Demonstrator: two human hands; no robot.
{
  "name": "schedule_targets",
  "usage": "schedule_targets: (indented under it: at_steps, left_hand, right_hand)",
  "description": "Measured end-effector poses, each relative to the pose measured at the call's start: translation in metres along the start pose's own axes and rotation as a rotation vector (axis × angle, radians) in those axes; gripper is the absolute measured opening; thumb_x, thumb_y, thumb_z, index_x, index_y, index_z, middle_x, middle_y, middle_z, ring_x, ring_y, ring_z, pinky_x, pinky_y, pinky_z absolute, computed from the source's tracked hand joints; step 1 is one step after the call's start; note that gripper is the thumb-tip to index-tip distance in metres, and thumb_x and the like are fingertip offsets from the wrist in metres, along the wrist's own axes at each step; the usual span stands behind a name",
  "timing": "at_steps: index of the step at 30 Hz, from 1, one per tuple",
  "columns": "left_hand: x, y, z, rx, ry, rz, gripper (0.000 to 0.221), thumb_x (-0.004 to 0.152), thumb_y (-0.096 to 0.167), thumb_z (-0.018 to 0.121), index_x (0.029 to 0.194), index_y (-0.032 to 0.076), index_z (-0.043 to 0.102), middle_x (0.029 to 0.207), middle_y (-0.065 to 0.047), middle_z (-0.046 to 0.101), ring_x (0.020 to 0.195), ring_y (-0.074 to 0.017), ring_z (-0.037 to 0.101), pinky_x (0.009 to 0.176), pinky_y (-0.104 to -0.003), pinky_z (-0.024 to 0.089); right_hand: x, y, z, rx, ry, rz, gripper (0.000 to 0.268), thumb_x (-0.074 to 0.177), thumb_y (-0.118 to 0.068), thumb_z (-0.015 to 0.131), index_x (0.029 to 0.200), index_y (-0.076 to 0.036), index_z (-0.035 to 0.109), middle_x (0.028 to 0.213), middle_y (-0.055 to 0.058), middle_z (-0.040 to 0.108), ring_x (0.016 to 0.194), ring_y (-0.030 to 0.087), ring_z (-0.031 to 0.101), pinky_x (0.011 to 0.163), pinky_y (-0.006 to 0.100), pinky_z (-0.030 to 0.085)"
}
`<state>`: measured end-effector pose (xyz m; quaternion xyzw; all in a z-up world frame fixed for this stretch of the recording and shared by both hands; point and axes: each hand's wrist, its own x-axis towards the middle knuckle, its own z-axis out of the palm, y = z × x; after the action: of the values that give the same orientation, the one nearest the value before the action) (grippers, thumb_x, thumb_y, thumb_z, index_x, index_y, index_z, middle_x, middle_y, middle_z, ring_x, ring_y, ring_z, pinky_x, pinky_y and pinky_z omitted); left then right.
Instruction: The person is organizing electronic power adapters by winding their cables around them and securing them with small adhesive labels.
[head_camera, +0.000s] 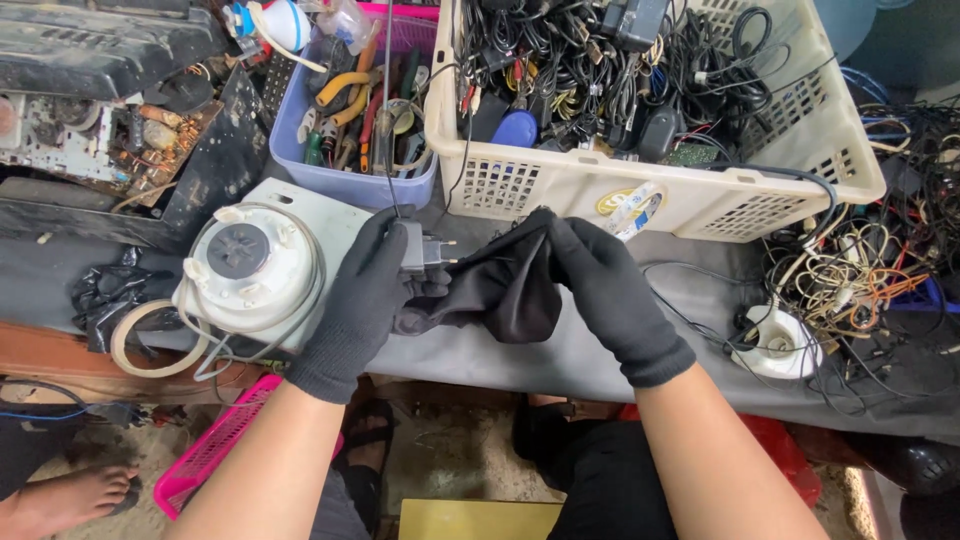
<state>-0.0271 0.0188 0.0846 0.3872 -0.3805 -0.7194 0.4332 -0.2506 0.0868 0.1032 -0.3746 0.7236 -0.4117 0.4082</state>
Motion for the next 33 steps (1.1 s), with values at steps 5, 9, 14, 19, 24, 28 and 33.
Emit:
schedule_targets:
  at_steps: [5, 9, 14, 19, 24, 28, 33]
  left_hand:
    - [0.012, -0.005, -0.011, 0.009, 0.013, 0.017, 0.041, 0.106, 0.027, 0.048, 0.144, 0.011, 0.047, 0.101, -0.023, 0.068, 0.081, -0.0315, 0.074, 0.075, -0.045, 0.068]
    - [0.017, -0.006, -0.016, -0.090, 0.019, 0.053, 0.036, 0.106, 0.026, 0.050, 0.138, 0.010, 0.051, 0.104, -0.022, 0.068, 0.086, -0.0323, 0.074, 0.076, -0.046, 0.066]
    - [0.014, -0.005, -0.017, -0.108, -0.016, 0.098, 0.036, 0.107, 0.029, 0.048, 0.138, 0.010, 0.049, 0.100, -0.020, 0.069, 0.079, -0.0284, 0.073, 0.071, -0.040, 0.066]
    - [0.017, -0.010, -0.020, -0.089, -0.048, 0.116, 0.038, 0.107, 0.028, 0.047, 0.139, 0.008, 0.048, 0.097, -0.020, 0.069, 0.077, -0.0281, 0.074, 0.070, -0.040, 0.066]
    - [0.010, 0.001, -0.014, 0.010, -0.037, 0.049, 0.039, 0.107, 0.028, 0.047, 0.140, 0.008, 0.048, 0.098, -0.022, 0.068, 0.081, -0.0295, 0.074, 0.073, -0.042, 0.066]
    - [0.006, 0.000, -0.013, 0.047, -0.030, 0.046, 0.038, 0.106, 0.030, 0.048, 0.137, 0.009, 0.050, 0.100, -0.021, 0.069, 0.085, -0.0286, 0.074, 0.075, -0.041, 0.064]
    - [0.000, -0.005, -0.014, 0.128, 0.022, -0.002, 0.037, 0.101, 0.036, 0.054, 0.129, 0.012, 0.057, 0.105, -0.017, 0.071, 0.095, -0.0260, 0.072, 0.084, -0.039, 0.060]
  right_hand:
    - [0.006, -0.026, 0.001, 0.825, 0.085, 0.194, 0.053, 0.098, -0.032, 0.063, 0.140, 0.002, 0.058, 0.123, 0.018, 0.068, 0.119, 0.028, 0.067, 0.109, 0.040, 0.048]
    - [-0.017, -0.060, 0.007, 1.066, 0.110, 0.304, 0.065, 0.092, -0.036, 0.066, 0.146, -0.001, 0.056, 0.136, 0.017, 0.067, 0.124, 0.030, 0.066, 0.109, 0.038, 0.048]
    - [-0.040, -0.089, 0.017, 1.023, 0.251, 0.208, 0.055, 0.089, -0.032, 0.067, 0.132, 0.002, 0.063, 0.123, 0.017, 0.072, 0.119, 0.022, 0.069, 0.111, 0.037, 0.050]
    - [-0.016, -0.043, -0.005, 0.901, 0.256, 0.074, 0.045, 0.094, -0.028, 0.068, 0.126, 0.002, 0.065, 0.115, 0.017, 0.074, 0.109, 0.023, 0.072, 0.103, 0.036, 0.057]
    - [-0.004, -0.008, -0.002, 0.139, 0.172, -0.033, 0.039, 0.101, -0.042, 0.063, 0.121, -0.009, 0.071, 0.106, 0.014, 0.074, 0.108, 0.022, 0.069, 0.103, 0.041, 0.052]
    - [-0.006, -0.026, 0.011, -0.139, 0.035, -0.012, 0.033, 0.098, -0.047, 0.063, 0.118, -0.025, 0.078, 0.105, 0.007, 0.078, 0.112, 0.023, 0.070, 0.101, 0.040, 0.052]
    - [-0.007, -0.031, 0.026, 0.236, -0.062, 0.098, 0.040, 0.094, -0.036, 0.067, 0.123, -0.008, 0.074, 0.110, 0.016, 0.076, 0.107, 0.025, 0.070, 0.104, 0.041, 0.053]
